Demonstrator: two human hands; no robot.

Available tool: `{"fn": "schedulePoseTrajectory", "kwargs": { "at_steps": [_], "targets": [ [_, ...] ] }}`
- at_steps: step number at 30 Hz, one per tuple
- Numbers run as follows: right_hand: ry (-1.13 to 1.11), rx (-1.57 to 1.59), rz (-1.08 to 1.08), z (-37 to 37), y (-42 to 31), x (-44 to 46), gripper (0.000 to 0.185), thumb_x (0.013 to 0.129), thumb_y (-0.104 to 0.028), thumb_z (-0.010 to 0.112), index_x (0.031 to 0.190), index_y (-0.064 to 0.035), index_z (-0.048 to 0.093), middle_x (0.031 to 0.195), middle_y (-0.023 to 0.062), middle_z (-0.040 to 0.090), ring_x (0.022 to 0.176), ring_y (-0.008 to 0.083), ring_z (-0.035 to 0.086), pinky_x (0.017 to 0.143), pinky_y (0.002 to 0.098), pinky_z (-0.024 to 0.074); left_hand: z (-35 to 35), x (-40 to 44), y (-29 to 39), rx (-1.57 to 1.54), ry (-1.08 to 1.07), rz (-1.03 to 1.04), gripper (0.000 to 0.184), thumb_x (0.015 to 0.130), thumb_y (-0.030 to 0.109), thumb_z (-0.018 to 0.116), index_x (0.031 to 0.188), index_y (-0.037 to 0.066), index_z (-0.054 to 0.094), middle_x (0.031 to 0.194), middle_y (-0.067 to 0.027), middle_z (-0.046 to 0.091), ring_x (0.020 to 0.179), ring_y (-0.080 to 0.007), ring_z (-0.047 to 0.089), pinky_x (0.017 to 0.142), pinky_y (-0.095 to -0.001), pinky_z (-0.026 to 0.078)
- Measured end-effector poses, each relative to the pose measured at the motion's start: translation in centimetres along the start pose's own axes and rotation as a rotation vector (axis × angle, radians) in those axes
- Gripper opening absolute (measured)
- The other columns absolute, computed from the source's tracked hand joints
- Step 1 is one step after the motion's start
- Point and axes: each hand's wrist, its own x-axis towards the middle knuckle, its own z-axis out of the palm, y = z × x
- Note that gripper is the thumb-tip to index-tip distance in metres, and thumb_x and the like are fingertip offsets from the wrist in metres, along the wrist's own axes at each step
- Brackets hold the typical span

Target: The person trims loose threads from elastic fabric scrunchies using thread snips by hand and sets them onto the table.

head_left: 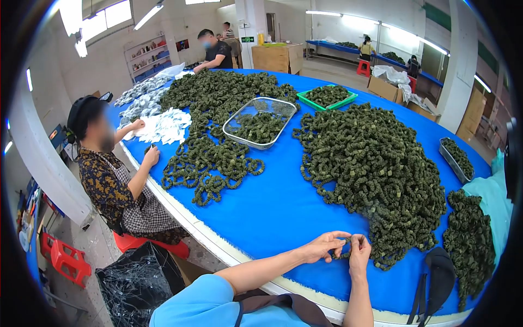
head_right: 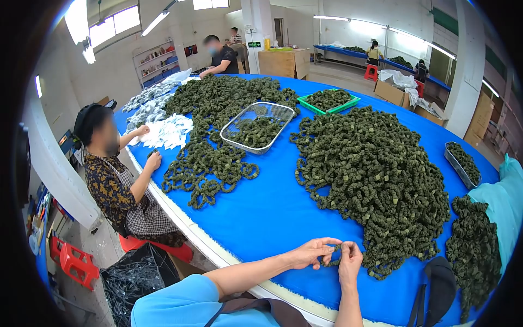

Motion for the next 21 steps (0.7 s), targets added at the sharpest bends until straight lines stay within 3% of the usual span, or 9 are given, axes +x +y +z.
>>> {"fn": "schedulePoseTrajectory", "kwargs": {
  "at_steps": [2, 8, 9, 11, 14, 18, 21],
  "targets": [
    [-0.078, 0.041, 0.165, 0.1, -1.2, -0.2, 0.008, 0.091, -0.013, 0.060, 0.089, -0.0053, 0.062, 0.069, 0.0014, 0.056, 0.052, 0.0089, 0.042, 0.051, 0.0202, 0.0381, -0.3, -0.1, -0.1, 0.036, 0.011, 0.055, 0.050, 0.096, 0.029, 0.059, 0.138, 0.009, 0.041, 0.068, -0.0010, 0.053, 0.059, -0.0070, 0.050, 0.037, -0.0165, 0.029],
    [-0.222, 0.123, 0.106, 1.1, -2.2, -0.4, 0.005, 0.088, -0.008, 0.062, 0.084, -0.0042, 0.061, 0.072, -0.0004, 0.054, 0.062, 0.0083, 0.045, 0.057, 0.0199, 0.0381, 0.2, -0.6, 1.0, 0.048, 0.044, 0.022, 0.045, 0.098, 0.027, 0.055, 0.138, 0.013, 0.042, 0.064, 0.0008, 0.051, 0.056, -0.0068, 0.047, 0.038, -0.0171, 0.025],
    [-0.170, 0.113, 0.137, 0.9, -1.5, -0.1, 0.005, 0.088, -0.008, 0.062, 0.084, -0.0042, 0.061, 0.072, -0.0004, 0.054, 0.062, 0.0083, 0.045, 0.057, 0.0199, 0.0381, 0.1, -0.3, 0.6, 0.010, 0.057, 0.005, 0.044, 0.098, 0.027, 0.055, 0.138, 0.014, 0.043, 0.063, 0.0010, 0.051, 0.055, -0.0069, 0.047, 0.038, -0.0171, 0.025],
    [-0.109, -0.092, -0.076, 0.6, 0.0, 0.2, 0.005, 0.088, -0.006, 0.059, 0.084, -0.0025, 0.059, 0.072, -0.0012, 0.053, 0.065, 0.0082, 0.043, 0.061, 0.0204, 0.0381, 0.0, -0.1, 0.3, -0.030, 0.028, -0.027, 0.046, 0.097, 0.027, 0.055, 0.139, 0.013, 0.041, 0.065, -0.0001, 0.051, 0.055, -0.0069, 0.046, 0.038, -0.0170, 0.025],
    [0.127, 0.115, -0.069, 0.8, 0.1, 0.8, 0.004, 0.089, -0.006, 0.058, 0.087, -0.0032, 0.060, 0.074, -0.0015, 0.055, 0.066, 0.0080, 0.044, 0.062, 0.0203, 0.0382, 0.7, -0.1, 0.6, -0.076, 0.024, -0.097, 0.047, 0.097, 0.021, 0.053, 0.140, 0.009, 0.037, 0.065, 0.0000, 0.050, 0.055, -0.0075, 0.046, 0.038, -0.0169, 0.025],
    [0.115, 0.162, -0.039, 0.3, 1.1, 0.7, 0.006, 0.090, -0.011, 0.061, 0.091, -0.0050, 0.062, 0.078, -0.0009, 0.056, 0.068, 0.0064, 0.045, 0.063, 0.0185, 0.0363, 1.1, -0.1, 1.0, -0.073, 0.032, -0.102, 0.047, 0.097, 0.016, 0.050, 0.141, 0.008, 0.036, 0.063, 0.0000, 0.047, 0.055, -0.0079, 0.045, 0.037, -0.0166, 0.023],
    [-0.092, 0.342, 0.232, 0.0, -1.9, -0.1, 0.006, 0.089, -0.010, 0.061, 0.089, -0.0043, 0.064, 0.074, -0.0019, 0.056, 0.063, 0.0054, 0.043, 0.057, 0.0189, 0.0354, 0.6, -0.4, 1.5, -0.114, 0.026, -0.020, 0.048, 0.096, 0.015, 0.051, 0.141, 0.008, 0.037, 0.060, -0.0002, 0.044, 0.054, -0.0087, 0.043, 0.035, -0.0160, 0.022]
  ]
}}
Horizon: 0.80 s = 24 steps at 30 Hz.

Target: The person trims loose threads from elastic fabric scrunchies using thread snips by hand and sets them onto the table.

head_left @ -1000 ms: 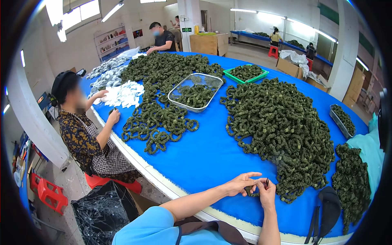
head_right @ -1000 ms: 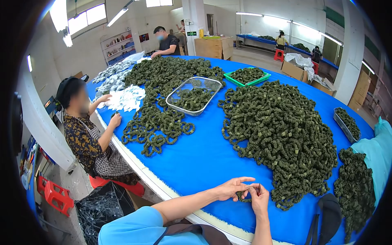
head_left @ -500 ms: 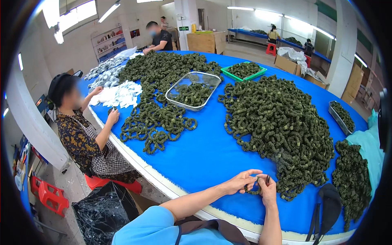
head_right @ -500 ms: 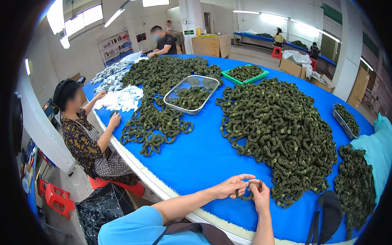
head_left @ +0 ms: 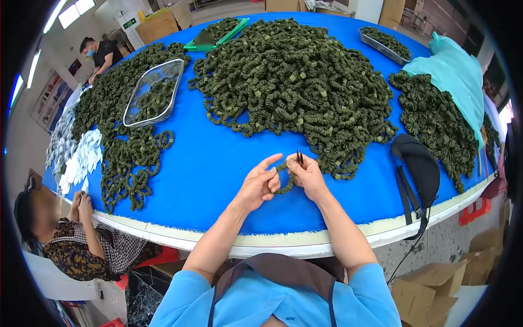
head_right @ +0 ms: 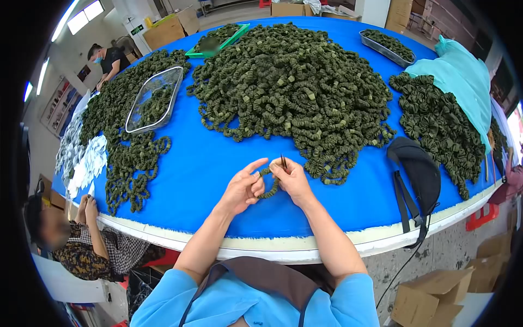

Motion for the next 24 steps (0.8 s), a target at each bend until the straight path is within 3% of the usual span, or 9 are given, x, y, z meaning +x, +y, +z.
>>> {"fn": "schedulePoseTrajectory", "kwargs": {
  "at_steps": [2, 6, 12, 16, 22, 24],
  "targets": [
    [-0.063, 0.060, 0.103, 0.3, -0.1, -0.1, 0.006, 0.088, -0.009, 0.062, 0.088, -0.0041, 0.064, 0.072, -0.0022, 0.056, 0.061, 0.0051, 0.042, 0.055, 0.0190, 0.0351, -0.2, -0.1, 0.3, -0.014, 0.003, 0.026, 0.049, 0.096, 0.014, 0.052, 0.142, 0.008, 0.037, 0.059, -0.0003, 0.043, 0.054, -0.0089, 0.043, 0.035, -0.0158, 0.021],
    [-0.019, -0.214, -0.173, 1.0, 1.1, 0.2, 0.007, 0.088, -0.010, 0.063, 0.087, -0.0040, 0.066, 0.068, -0.0025, 0.056, 0.056, 0.0051, 0.040, 0.050, 0.0198, 0.0330, -0.3, 0.1, 0.2, 0.029, -0.036, -0.009, 0.047, 0.098, 0.013, 0.046, 0.143, 0.010, 0.033, 0.059, 0.0002, 0.043, 0.052, -0.0081, 0.042, 0.036, -0.0169, 0.020],
    [0.179, -0.139, -0.256, 0.7, 2.8, 1.4, 0.008, 0.087, -0.010, 0.063, 0.085, -0.0037, 0.067, 0.067, -0.0021, 0.057, 0.056, 0.0057, 0.040, 0.049, 0.0204, 0.0330, 0.5, 0.7, -1.1, 0.019, 0.020, 0.022, 0.042, 0.097, 0.015, 0.050, 0.137, 0.006, 0.043, 0.056, 0.0003, 0.043, 0.051, -0.0085, 0.044, 0.034, -0.0160, 0.021],
    [0.110, -0.406, -0.257, 1.7, 1.8, 0.2, 0.006, 0.088, -0.009, 0.063, 0.086, -0.0045, 0.065, 0.071, -0.0010, 0.057, 0.059, 0.0051, 0.042, 0.053, 0.0187, 0.0343, 0.4, 0.4, -1.4, 0.557, 0.273, 0.089, 0.029, 0.098, 0.020, 0.051, 0.121, 0.004, 0.057, 0.058, 0.0002, 0.046, 0.052, -0.0076, 0.046, 0.034, -0.0159, 0.024],
    [0.264, -0.304, -0.264, 1.0, 2.7, 1.4, 0.007, 0.089, -0.009, 0.063, 0.087, -0.0031, 0.065, 0.073, -0.0003, 0.059, 0.060, 0.0050, 0.043, 0.054, 0.0187, 0.0350, 0.4, 0.2, -1.7, 0.569, 0.207, 0.125, 0.023, 0.098, 0.023, 0.053, 0.101, 0.003, 0.064, 0.063, -0.0014, 0.053, 0.055, -0.0064, 0.050, 0.037, -0.0171, 0.031],
    [0.248, -0.240, -0.289, 0.4, 3.3, 2.1, 0.008, 0.089, -0.010, 0.063, 0.088, -0.0026, 0.065, 0.073, 0.0008, 0.060, 0.058, 0.0050, 0.043, 0.051, 0.0183, 0.0344, 0.4, 0.4, -1.9, 0.320, 0.150, 0.080, 0.023, 0.098, 0.024, 0.054, 0.100, 0.003, 0.063, 0.065, -0.0017, 0.054, 0.056, -0.0063, 0.051, 0.038, -0.0181, 0.034]
  ]
}}
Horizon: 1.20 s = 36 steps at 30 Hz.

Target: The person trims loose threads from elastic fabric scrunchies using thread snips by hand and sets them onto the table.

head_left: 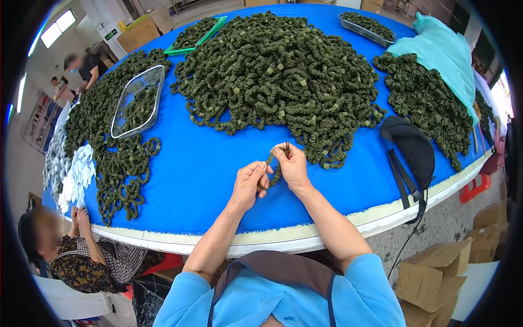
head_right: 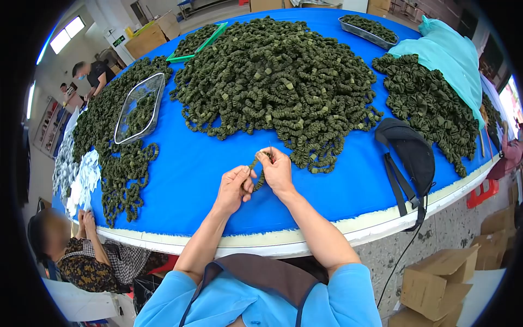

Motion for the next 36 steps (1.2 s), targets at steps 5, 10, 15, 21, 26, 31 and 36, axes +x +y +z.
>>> {"fn": "schedulePoseTrajectory", "kwargs": {
  "at_steps": [5, 10, 15, 21, 26, 31, 36],
  "targets": [
    [-0.127, 0.227, 0.168, 0.0, -1.5, -0.4, 0.010, 0.090, -0.012, 0.063, 0.091, -0.0023, 0.066, 0.073, 0.0029, 0.061, 0.055, 0.0053, 0.044, 0.045, 0.0174, 0.0325, -0.5, 0.4, -0.2, -0.304, -0.011, -0.078, 0.023, 0.098, 0.024, 0.054, 0.100, 0.003, 0.061, 0.070, -0.0024, 0.057, 0.058, -0.0071, 0.053, 0.041, -0.0194, 0.040],
    [-0.257, 0.442, 0.436, -1.2, -3.1, -0.3, 0.012, 0.090, -0.014, 0.064, 0.094, -0.0029, 0.066, 0.073, 0.0042, 0.062, 0.051, 0.0058, 0.045, 0.040, 0.0163, 0.0294, -1.3, 0.8, -0.3, -0.376, 0.080, -0.039, 0.022, 0.098, 0.024, 0.055, 0.102, 0.003, 0.061, 0.075, -0.0031, 0.059, 0.060, -0.0088, 0.055, 0.044, -0.0200, 0.045],
    [-0.289, 0.389, 0.475, -1.1, -2.1, -0.1, 0.013, 0.090, -0.015, 0.065, 0.095, -0.0034, 0.066, 0.072, 0.0031, 0.061, 0.051, 0.0057, 0.046, 0.040, 0.0159, 0.0296, 0.1, 0.7, 0.9, -0.239, 0.236, 0.097, 0.019, 0.096, 0.021, 0.057, 0.104, 0.004, 0.062, 0.076, -0.0028, 0.060, 0.060, -0.0093, 0.055, 0.048, -0.0200, 0.046],
    [-0.367, 0.065, 0.295, -0.5, -0.3, -1.2, 0.013, 0.090, -0.014, 0.065, 0.097, -0.0038, 0.067, 0.071, -0.0002, 0.059, 0.056, 0.0051, 0.047, 0.048, 0.0163, 0.0338, -0.9, 1.0, 0.0, 0.296, 0.292, 0.295, 0.014, 0.094, 0.014, 0.058, 0.102, 0.004, 0.064, 0.071, -0.0014, 0.058, 0.059, -0.0079, 0.051, 0.050, -0.0200, 0.043],
    [-0.401, 0.076, 0.284, 0.3, -0.3, -2.3, 0.013, 0.091, -0.013, 0.064, 0.099, -0.0037, 0.066, 0.070, -0.0018, 0.058, 0.060, 0.0050, 0.048, 0.054, 0.0172, 0.0361, -2.2, 1.5, -0.9, 0.354, 0.327, 0.313, 0.011, 0.093, 0.010, 0.057, 0.097, 0.004, 0.065, 0.067, -0.0003, 0.056, 0.057, -0.0068, 0.047, 0.050, -0.0203, 0.039],
    [-0.323, 0.155, 0.221, 1.2, -0.7, -2.8, 0.013, 0.092, -0.012, 0.062, 0.101, -0.0035, 0.066, 0.070, -0.0020, 0.057, 0.061, 0.0054, 0.048, 0.055, 0.0184, 0.0374, -2.7, 1.7, 0.8, 0.406, 0.418, 0.366, 0.011, 0.094, 0.011, 0.057, 0.096, 0.005, 0.066, 0.067, 0.0004, 0.055, 0.055, -0.0062, 0.045, 0.049, -0.0199, 0.037],
    [-0.389, -0.025, 0.113, 1.0, -1.8, -3.1, 0.014, 0.092, -0.011, 0.060, 0.104, -0.0044, 0.066, 0.069, -0.0017, 0.056, 0.061, 0.0058, 0.048, 0.056, 0.0200, 0.0385, -9.4, 0.1, 6.4, 0.291, 0.786, 0.608, 0.018, 0.094, 0.014, 0.057, 0.110, 0.007, 0.061, 0.083, -0.0030, 0.058, 0.070, -0.0107, 0.051, 0.063, -0.0231, 0.042]
  ]
}}
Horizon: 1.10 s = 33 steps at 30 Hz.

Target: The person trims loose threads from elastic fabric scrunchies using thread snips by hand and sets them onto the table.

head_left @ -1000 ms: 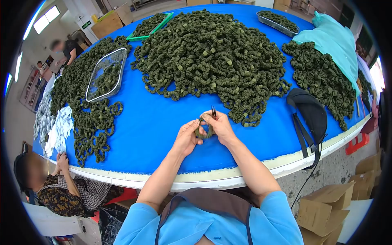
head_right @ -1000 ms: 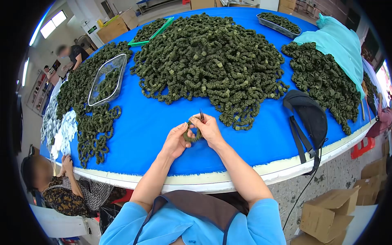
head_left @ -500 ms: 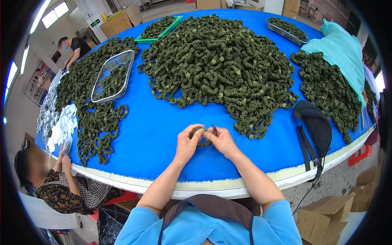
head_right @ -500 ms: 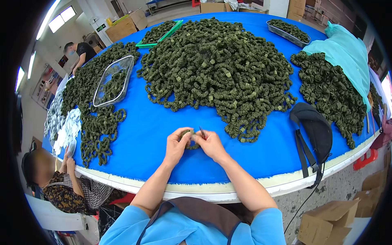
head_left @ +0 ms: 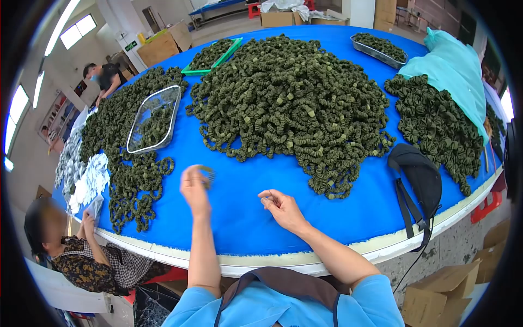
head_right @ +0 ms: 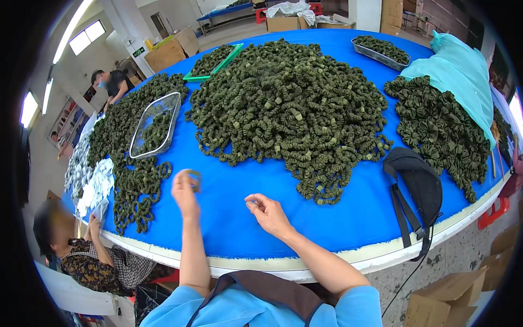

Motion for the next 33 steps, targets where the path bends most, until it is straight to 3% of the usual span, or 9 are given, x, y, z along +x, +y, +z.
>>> {"fn": "schedulePoseTrajectory", "kwargs": {
  "at_steps": [1, 2, 6, 8, 11, 13, 16, 33],
  "targets": [
    [-0.025, -0.071, -0.005, 0.1, -0.2, -0.3, 0.015, 0.092, -0.011, 0.060, 0.105, -0.0047, 0.065, 0.069, -0.0016, 0.056, 0.061, 0.0059, 0.048, 0.056, 0.0204, 0.0388, -1.3, 1.4, -0.8, -0.038, 0.115, 0.058, 0.024, 0.094, 0.015, 0.058, 0.116, 0.007, 0.058, 0.095, -0.0072, 0.060, 0.083, -0.0147, 0.055, 0.072, -0.0274, 0.045],
    [-0.024, -0.070, -0.015, 0.1, -0.2, -0.4, 0.015, 0.092, -0.011, 0.060, 0.105, -0.0047, 0.065, 0.069, -0.0016, 0.056, 0.061, 0.0059, 0.048, 0.056, 0.0204, 0.0388, -1.8, 1.9, -1.7, -0.041, 0.113, 0.067, 0.024, 0.094, 0.015, 0.058, 0.116, 0.007, 0.058, 0.095, -0.0072, 0.060, 0.083, -0.0147, 0.055, 0.072, -0.0274, 0.045],
    [-0.050, -0.196, -0.051, 0.5, -0.2, -0.3, 0.016, 0.092, -0.011, 0.060, 0.106, -0.0062, 0.066, 0.069, -0.0005, 0.056, 0.060, 0.0065, 0.047, 0.055, 0.0213, 0.0392, -3.6, 3.0, -5.6, 0.841, 0.446, 0.396, 0.038, 0.089, 0.014, 0.058, 0.126, 0.008, 0.051, 0.122, -0.0149, 0.049, 0.111, -0.0267, 0.046, 0.094, -0.0395, 0.038],
    [-0.050, -0.211, -0.063, 0.5, -0.3, -0.4, 0.016, 0.092, -0.011, 0.060, 0.106, -0.0062, 0.066, 0.069, -0.0003, 0.056, 0.060, 0.0066, 0.047, 0.055, 0.0214, 0.0392, -2.0, 1.8, -6.2, 0.807, 0.184, 0.517, 0.048, 0.083, 0.012, 0.060, 0.129, 0.009, 0.047, 0.131, -0.0173, 0.041, 0.122, -0.0345, 0.036, 0.103, -0.0454, 0.029],
    [-0.031, -0.246, -0.071, 0.5, -0.4, -0.4, 0.016, 0.091, -0.011, 0.061, 0.106, -0.0060, 0.066, 0.069, 0.0003, 0.057, 0.059, 0.0068, 0.047, 0.054, 0.0217, 0.0391, 1.2, -0.8, -7.2, 0.719, -0.151, 0.548, 0.043, 0.080, 0.013, 0.063, 0.122, 0.011, 0.055, 0.125, -0.0131, 0.050, 0.116, -0.0326, 0.044, 0.102, -0.0433, 0.032],
    [-0.027, -0.247, -0.082, 0.4, -0.2, -0.5, 0.017, 0.090, -0.011, 0.062, 0.106, -0.0052, 0.066, 0.070, 0.0008, 0.058, 0.059, 0.0079, 0.047, 0.054, 0.0229, 0.0393, 2.6, -2.9, -7.0, 0.859, -0.316, 0.497, 0.036, 0.080, 0.014, 0.064, 0.116, 0.012, 0.061, 0.122, -0.0100, 0.053, 0.114, -0.0306, 0.047, 0.101, -0.0422, 0.035],
    [-0.005, -0.232, -0.101, 0.5, 0.2, -0.5, 0.019, 0.088, -0.012, 0.063, 0.104, -0.0027, 0.066, 0.074, 0.0022, 0.061, 0.057, 0.0111, 0.046, 0.053, 0.0265, 0.0400, 3.1, -3.6, -6.3, 0.780, -0.370, 0.497, 0.033, 0.080, 0.014, 0.065, 0.113, 0.011, 0.063, 0.123, -0.0089, 0.054, 0.115, -0.0293, 0.048, 0.100, -0.0414, 0.037],
    [-0.034, -0.305, -0.110, 0.8, -0.5, -0.8, 0.022, 0.086, -0.014, 0.066, 0.106, -0.0030, 0.065, 0.074, 0.0044, 0.062, 0.059, 0.0119, 0.048, 0.055, 0.0264, 0.0420, 2.1, -3.0, -6.3, 0.702, -0.438, 0.388, 0.031, 0.082, 0.015, 0.064, 0.112, 0.011, 0.064, 0.124, -0.0072, 0.055, 0.119, -0.0287, 0.045, 0.102, -0.0427, 0.035]
  ]
}}
